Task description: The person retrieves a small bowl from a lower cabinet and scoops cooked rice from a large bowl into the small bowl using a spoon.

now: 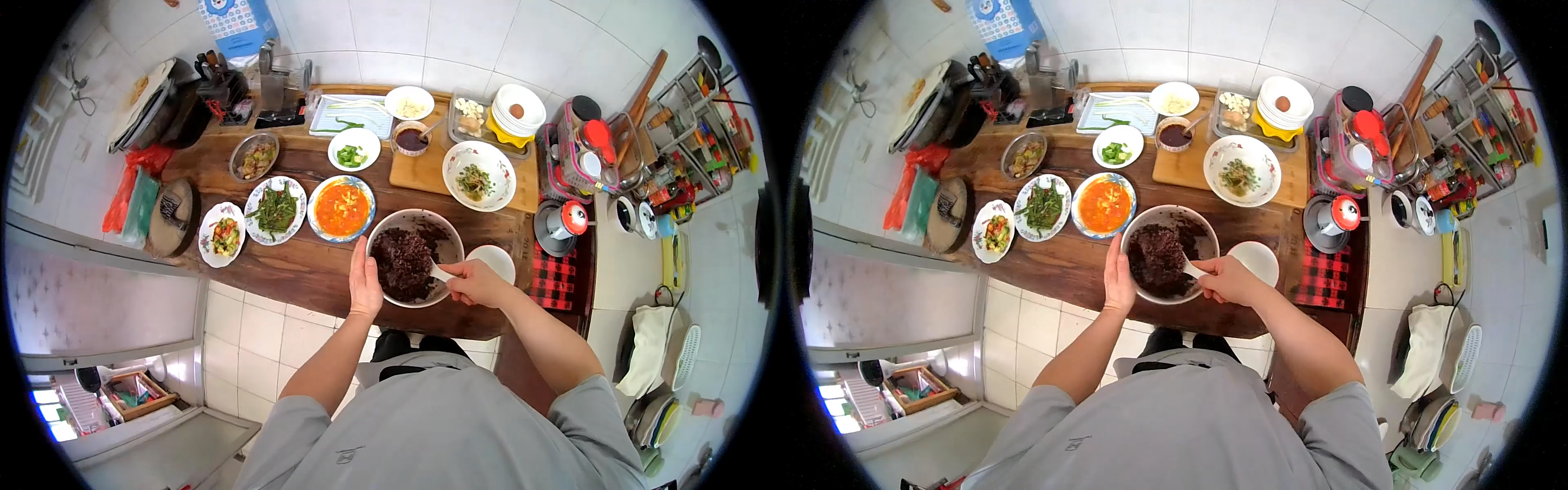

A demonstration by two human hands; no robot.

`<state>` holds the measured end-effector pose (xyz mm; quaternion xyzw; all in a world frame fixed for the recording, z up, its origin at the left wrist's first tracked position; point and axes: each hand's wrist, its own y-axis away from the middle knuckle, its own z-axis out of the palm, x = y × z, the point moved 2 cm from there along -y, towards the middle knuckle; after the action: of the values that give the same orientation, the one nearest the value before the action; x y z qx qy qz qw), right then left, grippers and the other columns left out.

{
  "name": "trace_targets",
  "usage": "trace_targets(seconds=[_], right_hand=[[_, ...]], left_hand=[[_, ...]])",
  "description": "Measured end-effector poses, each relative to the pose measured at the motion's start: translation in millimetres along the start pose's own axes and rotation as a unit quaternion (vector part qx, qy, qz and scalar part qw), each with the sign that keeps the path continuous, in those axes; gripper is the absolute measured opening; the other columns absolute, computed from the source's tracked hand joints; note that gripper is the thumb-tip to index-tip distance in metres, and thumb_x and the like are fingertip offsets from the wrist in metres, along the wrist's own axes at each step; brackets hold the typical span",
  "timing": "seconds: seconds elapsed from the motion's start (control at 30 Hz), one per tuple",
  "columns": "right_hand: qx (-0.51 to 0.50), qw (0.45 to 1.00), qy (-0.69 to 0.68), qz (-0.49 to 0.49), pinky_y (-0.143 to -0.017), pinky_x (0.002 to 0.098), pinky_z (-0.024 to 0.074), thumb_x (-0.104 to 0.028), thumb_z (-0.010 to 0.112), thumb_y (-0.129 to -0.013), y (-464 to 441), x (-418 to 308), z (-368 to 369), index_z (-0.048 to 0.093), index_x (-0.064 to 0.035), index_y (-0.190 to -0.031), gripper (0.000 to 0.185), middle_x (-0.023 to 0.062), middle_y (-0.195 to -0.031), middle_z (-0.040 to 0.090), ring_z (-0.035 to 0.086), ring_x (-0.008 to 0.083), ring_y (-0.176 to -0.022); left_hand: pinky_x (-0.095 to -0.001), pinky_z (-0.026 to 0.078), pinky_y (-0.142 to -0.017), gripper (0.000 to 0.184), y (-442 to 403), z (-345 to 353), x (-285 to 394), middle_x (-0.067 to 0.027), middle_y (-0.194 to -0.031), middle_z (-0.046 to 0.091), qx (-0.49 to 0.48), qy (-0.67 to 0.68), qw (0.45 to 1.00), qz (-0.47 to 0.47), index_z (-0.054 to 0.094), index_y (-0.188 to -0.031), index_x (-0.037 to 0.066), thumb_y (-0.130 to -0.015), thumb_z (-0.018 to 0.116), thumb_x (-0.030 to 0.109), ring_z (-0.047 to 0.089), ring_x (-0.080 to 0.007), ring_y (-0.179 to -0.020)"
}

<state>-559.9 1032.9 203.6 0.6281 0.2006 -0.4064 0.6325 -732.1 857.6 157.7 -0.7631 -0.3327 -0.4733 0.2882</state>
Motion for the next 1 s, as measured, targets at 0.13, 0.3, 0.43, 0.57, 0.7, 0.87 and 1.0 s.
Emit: trace_targets(seconds=[0.13,0.3,0.43,0.57,0.7,0.87,1.0], right_hand=[[0.004,1.0,-0.024,-0.007,-0.041,0.0214,0.033,-0.007,0.054,-0.089,6,13,-8,0.049,-0.0062,-0.135,0.046,0.0038,-0.066,0.056,0.044,0.0072,-0.046],[0.006,0.999,-0.052,-0.013,-0.04,0.021,0.0315,-0.007,0.054,-0.089,8,26,-8,0.047,-0.004,-0.136,0.047,0.0038,-0.066,0.056,0.043,0.0067,-0.045],[-0.01,0.997,-0.071,-0.032,-0.041,0.021,0.0343,-0.006,0.053,-0.087,20,25,-15,0.05,-0.0058,-0.135,0.047,0.0027,-0.066,0.057,0.045,0.0067,-0.045],[-0.001,0.992,-0.115,-0.05,-0.04,0.0208,0.0318,-0.006,0.053,-0.087,43,24,-31,0.048,-0.0047,-0.136,0.049,0.002,-0.066,0.056,0.044,0.0059,-0.045],[0.056,0.989,-0.123,-0.056,-0.04,0.0205,0.0307,-0.006,0.053,-0.087,77,32,-58,0.045,-0.0028,-0.137,0.051,0.0017,-0.064,0.056,0.042,0.0056,-0.044],[0.145,0.988,-0.047,-0.037,-0.04,0.0183,0.0304,-0.006,0.053,-0.087,100,65,-95,0.045,0.0008,-0.136,0.05,0.001,-0.063,0.056,0.042,0.0036,-0.044],[0.296,0.883,0.299,-0.208,-0.055,0.0389,0.0485,-0.011,0.051,-0.087,70,146,-102,0.053,-0.0125,-0.133,0.046,0.0138,-0.07,0.064,0.062,0.0271,-0.06]], left_hand=[[-0.0383,0.024,-0.111,0.046,-13,3,8,-0.0229,-0.141,0.04,-0.007,-0.024,0.999,0.027,0.04,-0.135,-0.005,-0.096,0.038,0.02,0.034,-0.0347,-0.133],[-0.0389,0.029,-0.109,0.044,-17,13,4,-0.0229,-0.136,0.043,0.011,-0.044,0.999,-0.007,0.042,-0.134,-0.003,-0.097,0.038,0.02,0.039,-0.0353,-0.129],[-0.0367,0.03,-0.108,0.045,-15,12,-4,-0.0214,-0.135,0.046,0.011,-0.059,0.998,-0.023,0.042,-0.135,-0.004,-0.099,0.038,0.023,0.043,-0.0318,-0.127],[-0.0367,0.034,-0.105,0.043,-15,13,-4,-0.0212,-0.131,0.05,0.012,-0.066,0.998,-0.019,0.043,-0.133,-0.004,-0.098,0.039,0.022,0.046,-0.0317,-0.123],[-0.0359,0.035,-0.104,0.045,-15,13,-10,-0.0203,-0.13,0.051,0.013,-0.068,0.997,-0.031,0.044,-0.133,-0.003,-0.099,0.04,0.025,0.048,-0.0297,-0.121],[-0.037,0.035,-0.104,0.044,-14,15,-4,-0.0212,-0.13,0.05,0.021,-0.066,0.997,-0.043,0.044,-0.133,-0.004,-0.099,0.039,0.023,0.048,-0.0312,-0.121],[-0.0357,0.035,-0.104,0.043,-14,15,-2,-0.0204,-0.13,0.05,0.015,-0.064,0.996,-0.057,0.044,-0.134,-0.003,-0.099,0.039,0.022,0.048,-0.0302,-0.121]])
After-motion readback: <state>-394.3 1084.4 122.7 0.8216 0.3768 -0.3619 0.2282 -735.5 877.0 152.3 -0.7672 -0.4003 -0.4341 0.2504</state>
